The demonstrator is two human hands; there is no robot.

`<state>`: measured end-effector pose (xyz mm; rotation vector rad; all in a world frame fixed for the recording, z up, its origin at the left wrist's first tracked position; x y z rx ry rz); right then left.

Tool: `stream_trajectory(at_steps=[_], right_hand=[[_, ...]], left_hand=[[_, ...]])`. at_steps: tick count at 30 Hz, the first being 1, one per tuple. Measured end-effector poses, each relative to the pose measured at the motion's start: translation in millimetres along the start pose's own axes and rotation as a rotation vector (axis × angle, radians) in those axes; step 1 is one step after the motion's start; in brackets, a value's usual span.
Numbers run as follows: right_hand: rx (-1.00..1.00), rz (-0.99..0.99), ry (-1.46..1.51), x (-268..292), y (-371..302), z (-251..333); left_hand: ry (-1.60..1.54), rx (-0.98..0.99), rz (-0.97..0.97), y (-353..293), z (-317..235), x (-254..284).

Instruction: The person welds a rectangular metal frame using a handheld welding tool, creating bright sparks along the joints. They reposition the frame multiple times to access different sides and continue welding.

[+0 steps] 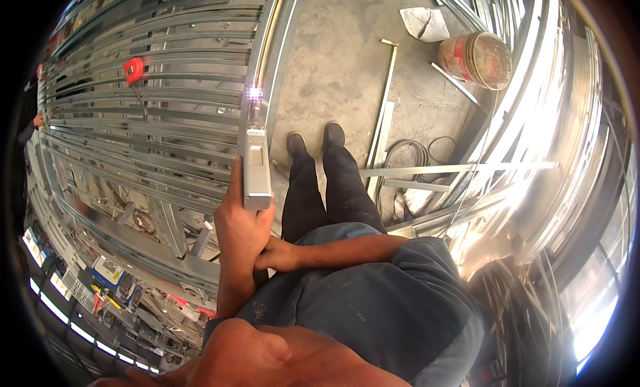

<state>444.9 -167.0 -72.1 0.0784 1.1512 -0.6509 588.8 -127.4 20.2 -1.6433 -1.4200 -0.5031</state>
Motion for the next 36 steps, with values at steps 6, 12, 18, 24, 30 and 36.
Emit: stream_trajectory(at_steps=[6, 12, 18, 24, 30, 36], right_hand=[[-0.002, -0.013, -0.001, -1, 0, -7], [0.026, -0.001, -0.01, -1, 0, -11], [-0.002, -0.002, -0.016, -3, 0, -11], [0.02, -0.012, 0.011, -6, 1, -7], [-0.052, 0.035, -0.181, -9, -5, -23], [-0.012, 0.019, -0.021, -8, -10, -21]], left_hand=[[0.008, -0.007, 0.0, -2, 2, -1], [0.015, -0.04, -0.014, -3, 3, -1], [-0.001, 0.004, 0.013, -4, 3, 2], [0.003, 0.014, 0.008, -6, 3, 3], [-0.01, -0.08, -0.059, -16, 9, 8], [-0.043, -0.007, -0.039, -17, 6, 6]])
Point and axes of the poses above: each hand's wrist, its own y-axis towards the middle knuckle, its own x-axis out of the back of the hand, z = x × y, the point moved 4 cm from there along y, towards the middle knuckle, and after that the axes turned 2 degrees about x, right-handed, at the moved point
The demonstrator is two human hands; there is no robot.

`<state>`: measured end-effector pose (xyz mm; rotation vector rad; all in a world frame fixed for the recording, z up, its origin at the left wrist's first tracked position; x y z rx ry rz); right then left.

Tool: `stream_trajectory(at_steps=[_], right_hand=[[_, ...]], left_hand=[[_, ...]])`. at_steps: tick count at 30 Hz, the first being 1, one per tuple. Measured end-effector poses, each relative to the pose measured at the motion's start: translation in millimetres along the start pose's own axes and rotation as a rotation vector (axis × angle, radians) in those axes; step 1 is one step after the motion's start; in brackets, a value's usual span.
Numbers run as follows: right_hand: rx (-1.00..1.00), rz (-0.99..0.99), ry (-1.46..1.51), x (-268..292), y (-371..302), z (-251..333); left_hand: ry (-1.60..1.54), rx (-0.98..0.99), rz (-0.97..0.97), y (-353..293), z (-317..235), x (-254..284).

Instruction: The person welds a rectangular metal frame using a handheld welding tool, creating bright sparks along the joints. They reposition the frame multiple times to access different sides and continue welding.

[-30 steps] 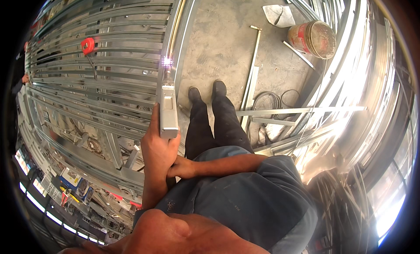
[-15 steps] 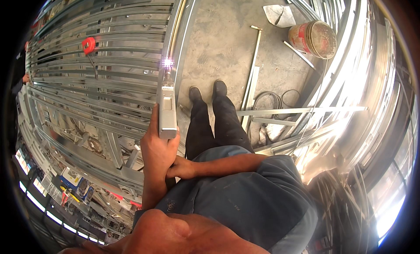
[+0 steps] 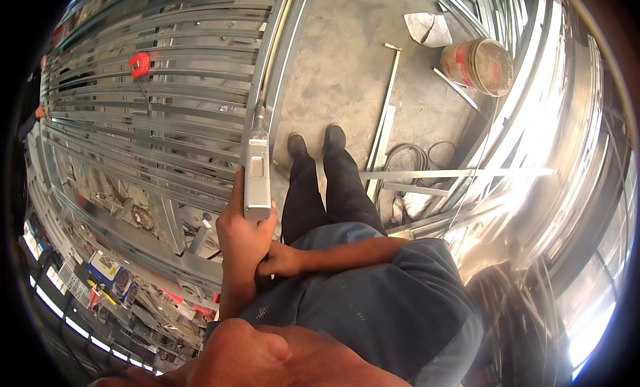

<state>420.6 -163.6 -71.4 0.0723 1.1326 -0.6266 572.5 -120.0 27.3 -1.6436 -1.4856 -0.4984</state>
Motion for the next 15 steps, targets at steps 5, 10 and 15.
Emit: stream_trajectory(at_steps=[5, 10, 15], right_hand=[[0.011, -0.017, -0.001, 6, 1, -4], [0.07, -0.032, -0.001, 7, -1, -1], [0.038, -0.001, 0.006, 9, -5, 6]], left_hand=[[0.021, -0.013, 0.0, 3, 1, -3], [0.032, -0.008, 0.037, 7, -5, -3], [0.081, 0.035, 0.07, 9, -14, -3]])
Point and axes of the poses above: each hand's wrist, its own y-axis towards the middle knuckle, its own x-axis out of the back of the hand, z = x × y, the point moved 4 cm from there along y, towards the middle knuckle, and after that the axes turned 2 degrees about x, right-handed, at the moved point
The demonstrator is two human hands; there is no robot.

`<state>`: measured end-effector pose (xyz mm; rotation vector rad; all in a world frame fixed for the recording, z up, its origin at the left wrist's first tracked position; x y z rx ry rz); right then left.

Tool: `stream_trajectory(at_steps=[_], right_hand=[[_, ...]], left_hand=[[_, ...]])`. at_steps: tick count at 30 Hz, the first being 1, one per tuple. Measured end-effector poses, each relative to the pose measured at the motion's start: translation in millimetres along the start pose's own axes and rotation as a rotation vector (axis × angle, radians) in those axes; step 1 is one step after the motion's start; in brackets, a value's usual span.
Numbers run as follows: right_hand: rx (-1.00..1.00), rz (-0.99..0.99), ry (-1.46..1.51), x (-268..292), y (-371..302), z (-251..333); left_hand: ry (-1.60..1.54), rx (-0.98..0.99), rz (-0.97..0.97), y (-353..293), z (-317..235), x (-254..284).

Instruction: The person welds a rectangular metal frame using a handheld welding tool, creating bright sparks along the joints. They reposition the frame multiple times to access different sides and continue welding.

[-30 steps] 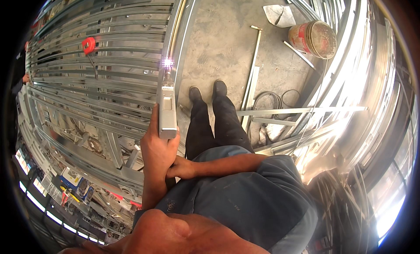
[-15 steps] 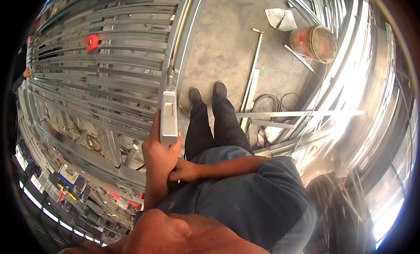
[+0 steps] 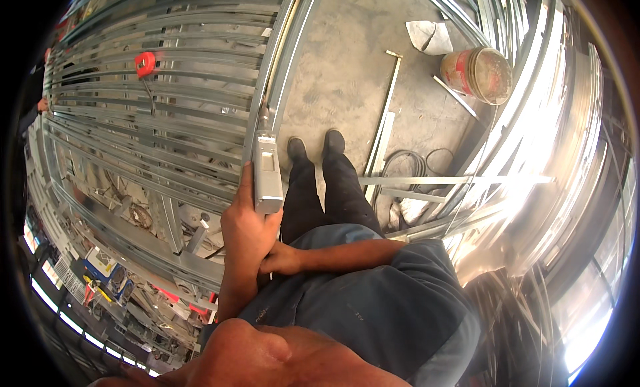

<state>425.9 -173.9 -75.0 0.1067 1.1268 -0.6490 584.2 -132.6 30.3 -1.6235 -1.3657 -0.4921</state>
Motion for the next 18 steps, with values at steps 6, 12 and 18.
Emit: stream_trajectory(at_steps=[6, 12, 18], right_hand=[[-0.006, 0.045, 0.051, 3, -5, 6], [-0.079, 0.039, -0.002, 8, -8, -6], [-0.122, 0.127, -0.229, 3, -16, 13]], left_hand=[[0.045, 0.032, 0.028, -1, -10, -1], [0.104, 0.051, 0.02, -1, -12, -3], [-0.023, -0.083, -0.049, -20, -25, 5]])
Point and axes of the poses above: each hand's wrist, its own y-axis towards the middle knuckle, its own x-axis out of the back of the hand, z = x × y, the point moved 4 cm from there along y, towards the middle knuckle, and after that the axes turned 2 degrees about x, right-handed, at the moved point
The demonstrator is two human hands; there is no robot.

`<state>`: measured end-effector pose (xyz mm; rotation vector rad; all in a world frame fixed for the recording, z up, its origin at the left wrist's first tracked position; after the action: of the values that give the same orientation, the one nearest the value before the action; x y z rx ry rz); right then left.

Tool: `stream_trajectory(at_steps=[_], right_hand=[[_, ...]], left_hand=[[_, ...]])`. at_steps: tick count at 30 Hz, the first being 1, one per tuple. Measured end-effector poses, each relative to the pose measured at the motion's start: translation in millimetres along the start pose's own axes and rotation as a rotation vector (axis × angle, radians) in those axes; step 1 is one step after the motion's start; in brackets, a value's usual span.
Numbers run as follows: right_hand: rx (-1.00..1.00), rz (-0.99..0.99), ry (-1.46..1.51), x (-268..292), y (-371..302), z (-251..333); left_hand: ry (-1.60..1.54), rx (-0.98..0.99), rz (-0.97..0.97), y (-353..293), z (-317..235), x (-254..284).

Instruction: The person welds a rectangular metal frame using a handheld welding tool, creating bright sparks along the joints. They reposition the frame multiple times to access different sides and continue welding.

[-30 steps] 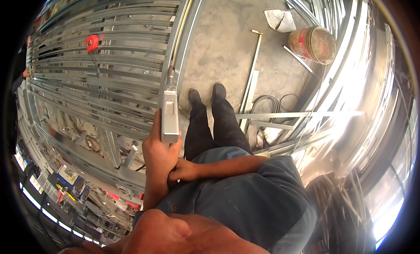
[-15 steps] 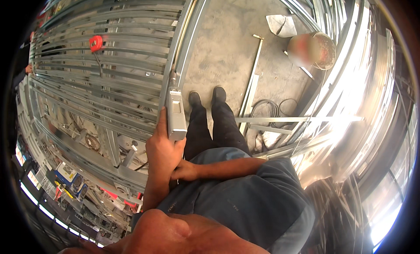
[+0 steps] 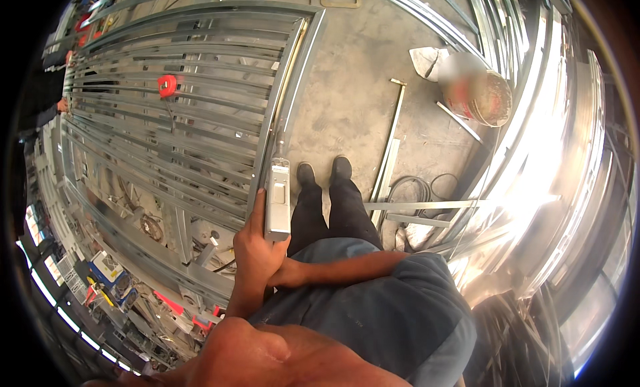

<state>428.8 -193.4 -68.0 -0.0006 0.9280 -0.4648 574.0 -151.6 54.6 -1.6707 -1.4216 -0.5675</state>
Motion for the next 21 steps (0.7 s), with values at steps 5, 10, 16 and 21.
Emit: stream_trajectory(at_steps=[5, 10, 16, 21], right_hand=[[0.164, -0.03, -0.03, -8, 0, 37], [0.133, 0.034, -0.153, -10, -4, 61], [0.059, 0.005, -0.402, -6, -4, 82], [-0.007, 0.02, -0.487, 2, 26, 112]], left_hand=[[-0.183, -0.006, -0.031, 3, -6, 16], [-0.304, -0.004, -0.029, 7, 6, 22], [-0.371, 0.048, 0.06, 20, 4, 33], [-0.556, 0.015, -0.024, 53, 19, 51]])
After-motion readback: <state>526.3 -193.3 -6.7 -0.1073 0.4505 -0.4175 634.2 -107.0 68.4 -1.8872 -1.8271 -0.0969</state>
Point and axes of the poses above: each hand's wrist, its own y-axis towards the middle knuckle, its own x-axis out of the back of the hand, z = x × y, the point moved 4 cm from there along y, towards the middle knuckle, and after that the axes turned 2 degrees about x, right-handed, at the moved point
